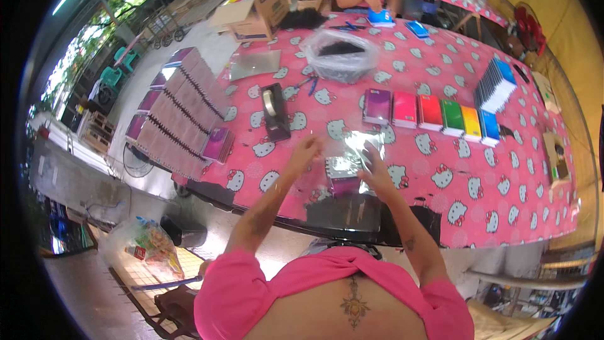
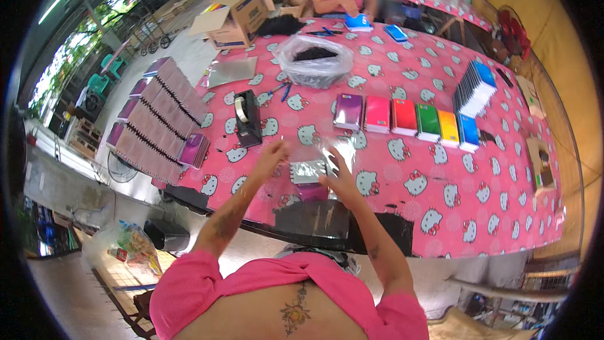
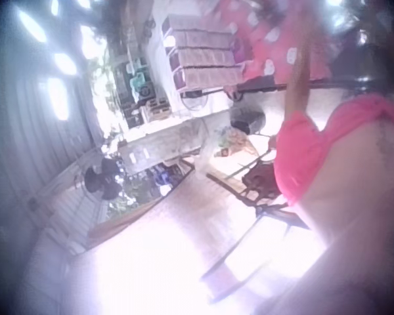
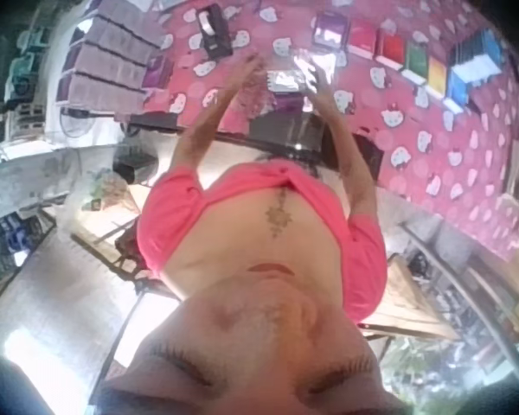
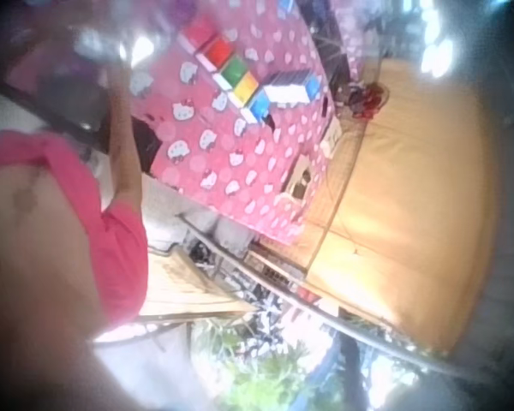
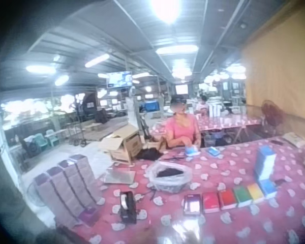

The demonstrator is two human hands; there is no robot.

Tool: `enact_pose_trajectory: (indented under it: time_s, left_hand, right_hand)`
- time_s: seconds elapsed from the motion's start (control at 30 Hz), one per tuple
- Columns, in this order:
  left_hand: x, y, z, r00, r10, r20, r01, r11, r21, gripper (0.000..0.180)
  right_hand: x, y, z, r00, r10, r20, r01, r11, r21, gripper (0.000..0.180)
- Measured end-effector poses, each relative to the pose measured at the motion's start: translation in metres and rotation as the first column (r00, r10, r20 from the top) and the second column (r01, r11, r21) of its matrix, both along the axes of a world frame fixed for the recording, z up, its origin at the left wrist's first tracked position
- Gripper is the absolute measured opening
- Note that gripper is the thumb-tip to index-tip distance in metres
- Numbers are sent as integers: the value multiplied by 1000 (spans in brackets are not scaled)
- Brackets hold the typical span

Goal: The person places notebooks into plastic sleeves, uses tape to seal them, and stacks the packaged notebooks.

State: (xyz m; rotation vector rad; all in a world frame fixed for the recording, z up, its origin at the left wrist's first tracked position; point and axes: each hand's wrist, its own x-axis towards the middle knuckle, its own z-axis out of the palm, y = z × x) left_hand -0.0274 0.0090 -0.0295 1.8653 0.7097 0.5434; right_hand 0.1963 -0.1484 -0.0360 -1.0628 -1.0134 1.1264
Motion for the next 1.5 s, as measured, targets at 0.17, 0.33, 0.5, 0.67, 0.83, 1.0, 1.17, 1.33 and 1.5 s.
enact_pose_trajectory:
  time_s: [0.17,0.33,0.5,0.67,0.83,1.0,1.17,1.33,1.5]
  left_hand:
    - [-22,-87,54,964,259,58,-249,806,537,66]
    - [-92,-73,86,913,401,-83,-373,898,233,72]
    - [-213,18,30,177,937,301,-846,301,-440,63]
    - [-355,86,-20,47,999,23,-978,51,-203,88]
    - [-249,96,-39,-168,975,147,-743,-223,631,112]
    - [-238,81,-10,-177,984,20,-656,-133,743,98]
    - [-104,40,28,266,913,310,-559,-116,821,88]
    - [122,-55,21,840,542,33,-361,513,779,72]
    - [326,-133,20,996,27,-85,60,503,862,68]
  right_hand:
    - [-31,1,33,890,164,426,-148,986,-71,88]
    - [-52,25,56,786,-58,615,-123,961,248,64]
    - [-35,11,17,902,-189,387,149,980,133,52]
    - [-68,-21,8,982,-107,155,127,984,-126,42]
    - [-39,-61,-29,914,-203,352,243,968,-71,38]
    - [0,-82,-19,905,-247,347,310,940,-140,40]
    - [116,-119,-26,412,-391,823,529,838,134,48]
    - [277,-105,-31,202,-420,885,640,740,204,59]
    - [411,-88,-33,-193,-166,967,718,648,254,63]
